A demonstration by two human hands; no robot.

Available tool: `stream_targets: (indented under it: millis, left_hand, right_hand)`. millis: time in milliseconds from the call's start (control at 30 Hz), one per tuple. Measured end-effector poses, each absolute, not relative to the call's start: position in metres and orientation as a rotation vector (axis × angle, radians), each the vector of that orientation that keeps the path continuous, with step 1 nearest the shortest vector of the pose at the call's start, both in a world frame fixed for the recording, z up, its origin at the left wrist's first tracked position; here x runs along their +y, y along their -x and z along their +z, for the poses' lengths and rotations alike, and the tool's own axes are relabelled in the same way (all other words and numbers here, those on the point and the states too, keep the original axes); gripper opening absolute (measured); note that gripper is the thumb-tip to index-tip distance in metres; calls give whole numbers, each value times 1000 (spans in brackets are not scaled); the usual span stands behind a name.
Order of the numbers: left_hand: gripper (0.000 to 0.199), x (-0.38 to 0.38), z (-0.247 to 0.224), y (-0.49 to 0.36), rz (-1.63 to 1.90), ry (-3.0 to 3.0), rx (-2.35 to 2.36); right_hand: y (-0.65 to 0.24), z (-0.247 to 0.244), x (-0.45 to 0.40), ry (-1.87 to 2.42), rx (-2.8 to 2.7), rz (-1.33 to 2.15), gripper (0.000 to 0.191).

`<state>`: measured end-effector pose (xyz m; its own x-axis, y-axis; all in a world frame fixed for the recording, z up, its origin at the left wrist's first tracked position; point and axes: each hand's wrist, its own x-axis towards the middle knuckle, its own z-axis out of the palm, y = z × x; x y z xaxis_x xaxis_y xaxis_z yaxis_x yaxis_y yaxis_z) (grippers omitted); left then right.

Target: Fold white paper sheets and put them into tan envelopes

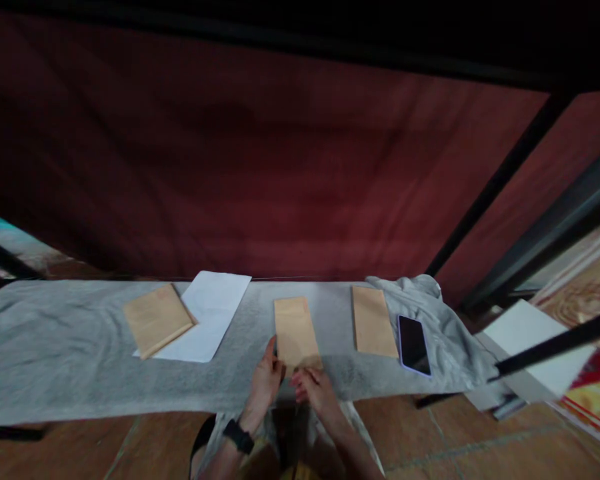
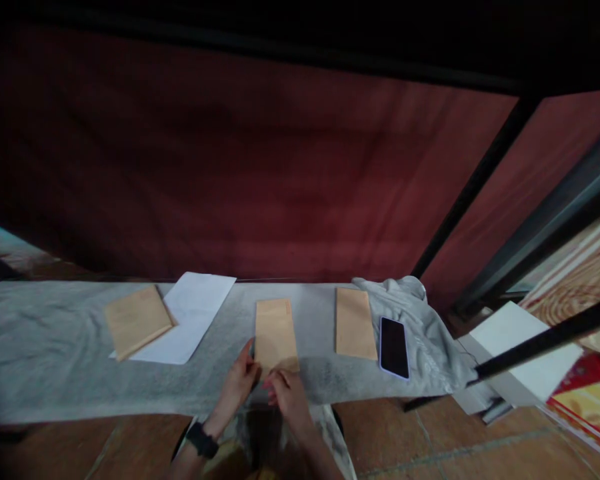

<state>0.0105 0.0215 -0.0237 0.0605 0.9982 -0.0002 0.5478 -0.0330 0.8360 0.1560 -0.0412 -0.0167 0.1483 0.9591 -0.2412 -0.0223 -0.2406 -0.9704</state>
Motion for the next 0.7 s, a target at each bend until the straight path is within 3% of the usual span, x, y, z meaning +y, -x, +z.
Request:
stream_targets:
  millis: [167, 233, 433, 700]
  left_hand:
    - [50, 10, -27, -13, 680, -2024, 1777]
    - [49, 10, -28, -20, 670, -2190, 1817]
    - [51, 44, -39, -50, 679, -2555, 1543]
    - [53, 116, -50, -71, 474, -2561, 1590]
  right_hand:
    - [-168, -25, -41, 1684, -1746, 369, 46]
    - [-169, -34, -42, 1749, -1898, 185, 49]
    - [-168, -59, -42, 1824, -2041, 80, 52]
    - [-169, -58, -44, 1771, -2041, -23, 54]
